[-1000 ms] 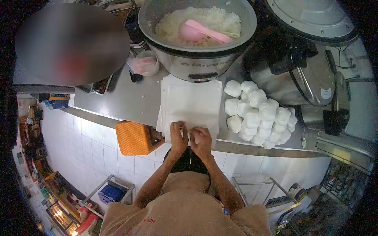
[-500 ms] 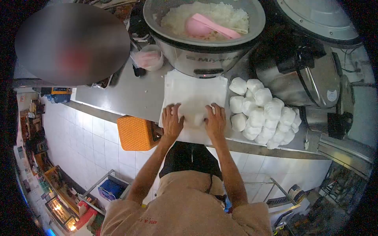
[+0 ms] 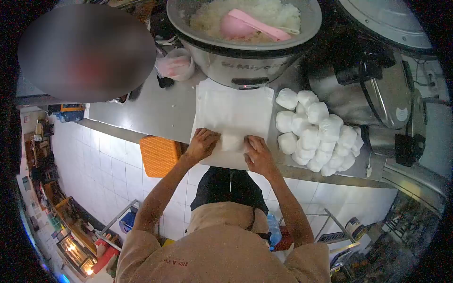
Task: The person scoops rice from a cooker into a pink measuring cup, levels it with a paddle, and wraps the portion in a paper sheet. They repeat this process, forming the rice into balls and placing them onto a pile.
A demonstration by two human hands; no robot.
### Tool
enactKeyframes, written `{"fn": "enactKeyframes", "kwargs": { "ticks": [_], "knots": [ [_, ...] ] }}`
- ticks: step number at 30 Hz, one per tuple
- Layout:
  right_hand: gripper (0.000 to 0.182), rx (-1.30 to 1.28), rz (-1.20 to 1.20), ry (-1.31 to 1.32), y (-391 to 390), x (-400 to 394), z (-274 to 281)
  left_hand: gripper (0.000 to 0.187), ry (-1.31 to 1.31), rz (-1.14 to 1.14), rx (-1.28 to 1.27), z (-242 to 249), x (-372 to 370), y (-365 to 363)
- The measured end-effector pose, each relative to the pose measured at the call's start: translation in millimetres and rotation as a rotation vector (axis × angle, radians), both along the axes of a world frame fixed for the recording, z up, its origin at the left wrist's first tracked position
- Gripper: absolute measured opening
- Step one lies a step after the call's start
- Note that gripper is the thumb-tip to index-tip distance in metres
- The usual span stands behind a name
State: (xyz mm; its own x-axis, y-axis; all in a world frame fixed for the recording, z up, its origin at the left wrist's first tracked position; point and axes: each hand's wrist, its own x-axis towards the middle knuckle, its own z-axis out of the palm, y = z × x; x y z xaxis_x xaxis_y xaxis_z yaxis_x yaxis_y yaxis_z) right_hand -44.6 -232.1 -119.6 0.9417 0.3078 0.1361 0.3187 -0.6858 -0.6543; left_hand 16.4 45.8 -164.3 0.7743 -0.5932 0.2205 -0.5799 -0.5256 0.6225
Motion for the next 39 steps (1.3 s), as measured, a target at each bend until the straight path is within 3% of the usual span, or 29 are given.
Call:
{"fn": "enactKeyframes", "kwargs": {
  "ticks": [2, 8, 12, 20, 27, 32, 39],
  "knots": [
    [0.047, -0.015, 0.012, 0.055, -4.3, 0.7, -5.8, 0.040, 0.059, -0.046, 0.014, 26.8, -0.8, 5.5],
    [0.045, 0.037, 0.031, 0.188, -13.8, 7.3, -28.2, 0.045, 0.051, -0.064, 0.041, 18.1, 2.2, 8.5],
    [0.043, 0.039, 0.027, 0.239, -9.5, 18.6, 2.7, 0.038, 0.118, 0.000, 0.031, -3.0, 3.7, 6.3],
    [0.023, 0.061, -0.026, 0.226, -9.6, 26.1, -24.2, 0.020, 0.235, 0.217, -0.065, -3.4, 6.2, -13.9],
    [0.021, -0.031, 0.048, 0.340, -7.7, 49.7, 15.3, 0.018, 0.285, 0.258, -0.017, 2.5, 12.3, -19.1],
    [0.022, 0.062, -0.022, 0.253, -12.4, 34.8, -27.2, 0.019, 0.285, 0.287, -0.041, -2.9, 9.0, -20.4],
    [0.019, 0.052, -0.088, 0.334, -6.3, 57.9, -32.5, 0.028, 0.258, 0.386, -0.064, -0.3, 9.4, -32.8]
  ]
}}
